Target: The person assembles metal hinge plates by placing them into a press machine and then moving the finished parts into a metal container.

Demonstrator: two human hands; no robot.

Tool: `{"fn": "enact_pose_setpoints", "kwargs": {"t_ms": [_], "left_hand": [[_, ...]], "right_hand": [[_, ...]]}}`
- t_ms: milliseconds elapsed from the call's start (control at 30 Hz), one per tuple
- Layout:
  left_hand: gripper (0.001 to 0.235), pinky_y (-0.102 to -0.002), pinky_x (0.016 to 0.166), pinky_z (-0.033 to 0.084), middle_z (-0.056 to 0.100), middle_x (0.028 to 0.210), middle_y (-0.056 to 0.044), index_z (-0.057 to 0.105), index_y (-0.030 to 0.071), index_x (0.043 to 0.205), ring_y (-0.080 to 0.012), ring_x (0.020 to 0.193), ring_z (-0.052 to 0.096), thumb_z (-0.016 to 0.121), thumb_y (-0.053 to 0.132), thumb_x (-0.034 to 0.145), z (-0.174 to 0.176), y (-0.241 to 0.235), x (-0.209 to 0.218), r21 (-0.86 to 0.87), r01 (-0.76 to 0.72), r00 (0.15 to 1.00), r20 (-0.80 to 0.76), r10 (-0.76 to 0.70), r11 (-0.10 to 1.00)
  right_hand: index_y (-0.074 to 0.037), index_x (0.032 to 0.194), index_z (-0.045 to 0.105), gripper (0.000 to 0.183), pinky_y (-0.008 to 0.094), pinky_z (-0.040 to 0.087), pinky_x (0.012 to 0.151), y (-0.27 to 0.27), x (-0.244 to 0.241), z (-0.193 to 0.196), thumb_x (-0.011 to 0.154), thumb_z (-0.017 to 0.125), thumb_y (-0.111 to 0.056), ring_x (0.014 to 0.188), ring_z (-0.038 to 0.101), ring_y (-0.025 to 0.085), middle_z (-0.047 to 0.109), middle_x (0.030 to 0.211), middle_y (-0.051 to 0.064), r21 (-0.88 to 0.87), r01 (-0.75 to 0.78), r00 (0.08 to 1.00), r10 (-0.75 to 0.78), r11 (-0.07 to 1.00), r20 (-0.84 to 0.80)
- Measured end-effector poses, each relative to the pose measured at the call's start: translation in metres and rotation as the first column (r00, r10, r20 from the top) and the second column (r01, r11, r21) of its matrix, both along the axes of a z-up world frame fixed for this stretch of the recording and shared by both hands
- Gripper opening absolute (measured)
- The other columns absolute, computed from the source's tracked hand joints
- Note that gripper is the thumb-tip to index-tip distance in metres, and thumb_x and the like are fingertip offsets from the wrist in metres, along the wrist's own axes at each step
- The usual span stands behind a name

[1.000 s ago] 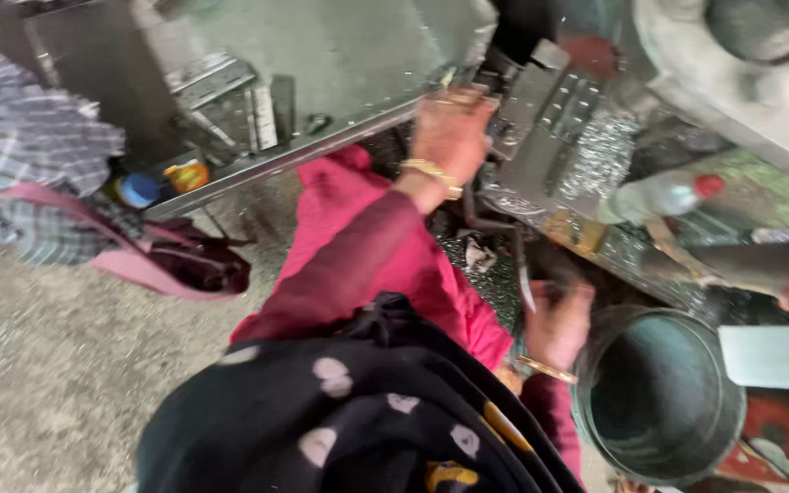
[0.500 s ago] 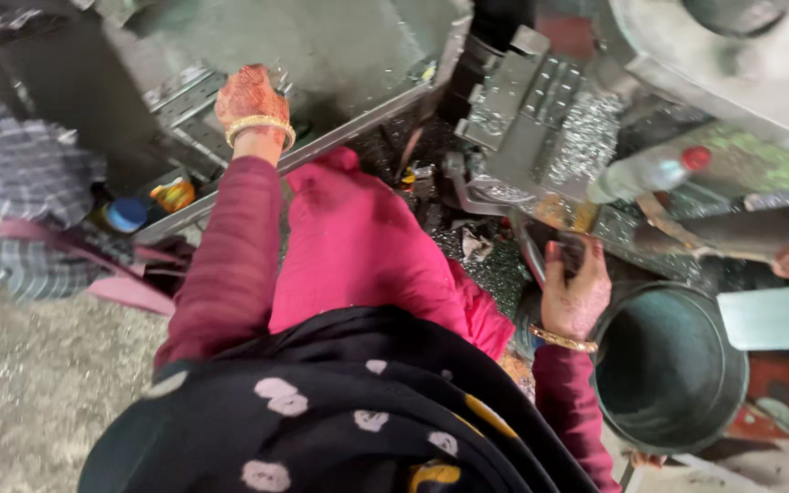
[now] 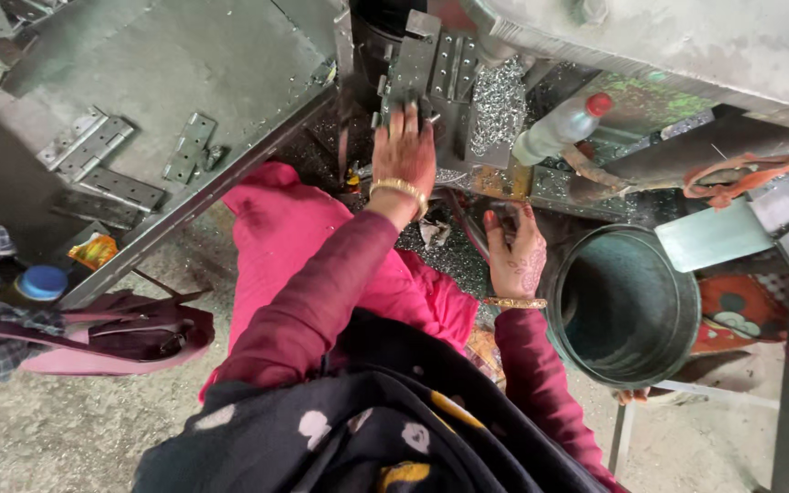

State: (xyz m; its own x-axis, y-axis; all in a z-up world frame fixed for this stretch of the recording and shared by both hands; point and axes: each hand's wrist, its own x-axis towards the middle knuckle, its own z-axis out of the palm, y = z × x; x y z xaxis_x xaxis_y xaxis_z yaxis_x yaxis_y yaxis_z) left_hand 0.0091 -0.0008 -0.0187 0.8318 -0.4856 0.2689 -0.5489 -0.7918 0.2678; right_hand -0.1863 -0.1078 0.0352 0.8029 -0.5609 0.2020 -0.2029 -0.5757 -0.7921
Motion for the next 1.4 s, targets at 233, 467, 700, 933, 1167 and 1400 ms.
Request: {"fn": "enact_pose_setpoints", "kwargs": {"t_ms": [233, 467, 700, 933, 1167, 1400], "left_hand": [[0.049, -0.054, 0.12, 0.032, 0.044, 0.159, -0.006, 0.054, 0.02, 0.148, -0.0349, 0.147, 0.034, 0.056, 0.017, 0.099, -0.038, 0.073, 0.013, 0.243, 0.427, 0.873, 0.141, -0.467, 0.871], [0.059, -0.047, 0.099, 0.056, 0.067, 0.137, -0.009, 0.058, 0.022, 0.145, -0.0344, 0.117, 0.068, 0.06, 0.001, 0.09, 0.028, 0.077, 0.029, -0.141, 0.283, 0.952, -0.078, -0.295, 0.949], [0.044, -0.051, 0.116, 0.037, 0.064, 0.144, -0.016, 0.067, 0.023, 0.139, -0.0402, 0.134, 0.059, 0.065, 0.01, 0.097, 0.072, 0.098, 0.096, -0.135, 0.105, 0.836, 0.549, -0.013, 0.985], [0.038, -0.056, 0.128, 0.015, 0.061, 0.146, -0.019, 0.067, 0.02, 0.14, -0.0396, 0.139, 0.055, 0.051, 0.011, 0.107, 0.059, 0.095, 0.107, -0.08, 0.081, 0.759, 0.651, -0.01, 0.993], [0.046, -0.059, 0.127, 0.008, 0.039, 0.162, -0.015, 0.047, 0.015, 0.15, -0.032, 0.15, 0.034, 0.045, 0.019, 0.105, 0.026, 0.032, 0.011, 0.311, 0.07, 0.948, 0.273, -0.16, 0.948], [0.053, -0.056, 0.123, -0.003, 0.038, 0.162, -0.015, 0.048, 0.006, 0.148, -0.0317, 0.153, 0.024, 0.043, 0.022, 0.098, 0.008, -0.002, -0.039, 0.242, 0.157, 0.984, -0.126, -0.129, 0.957]], "right_hand": [[-0.003, 0.112, 0.069, 0.022, 0.037, 0.053, 0.076, -0.001, -0.001, 0.005, 0.098, 0.07, -0.021, 0.084, 0.073, 0.028, 0.073, 0.099, 0.014, -0.058, -0.01, 0.999, 0.008, 0.998, -0.045], [-0.003, 0.113, 0.069, 0.023, 0.039, 0.053, 0.075, 0.001, 0.0, 0.012, 0.097, 0.069, -0.02, 0.081, 0.072, 0.031, 0.073, 0.098, 0.016, -0.045, -0.002, 0.998, -0.001, 0.999, -0.061], [-0.005, 0.113, 0.069, 0.024, 0.038, 0.053, 0.076, 0.005, 0.003, 0.011, 0.097, 0.07, -0.022, 0.084, 0.074, 0.028, 0.075, 0.096, 0.014, -0.051, 0.014, 0.994, -0.02, 0.999, -0.103], [-0.005, 0.112, 0.067, 0.026, 0.038, 0.054, 0.076, -0.001, 0.0, 0.001, 0.097, 0.07, -0.026, 0.084, 0.074, 0.028, 0.075, 0.093, 0.012, -0.048, 0.044, 0.99, -0.05, 0.998, -0.129], [-0.009, 0.113, 0.069, 0.027, 0.048, 0.052, 0.077, -0.004, 0.004, -0.012, 0.094, 0.069, -0.027, 0.094, 0.069, 0.04, 0.074, 0.102, 0.016, -0.202, 0.061, 0.974, -0.102, 0.977, -0.203], [-0.01, 0.124, 0.061, 0.046, 0.051, 0.052, 0.082, -0.02, 0.001, -0.035, 0.09, 0.068, -0.04, 0.099, 0.068, 0.044, 0.072, 0.104, 0.022, -0.096, -0.096, 0.914, 0.05, 0.991, -0.403]]}}
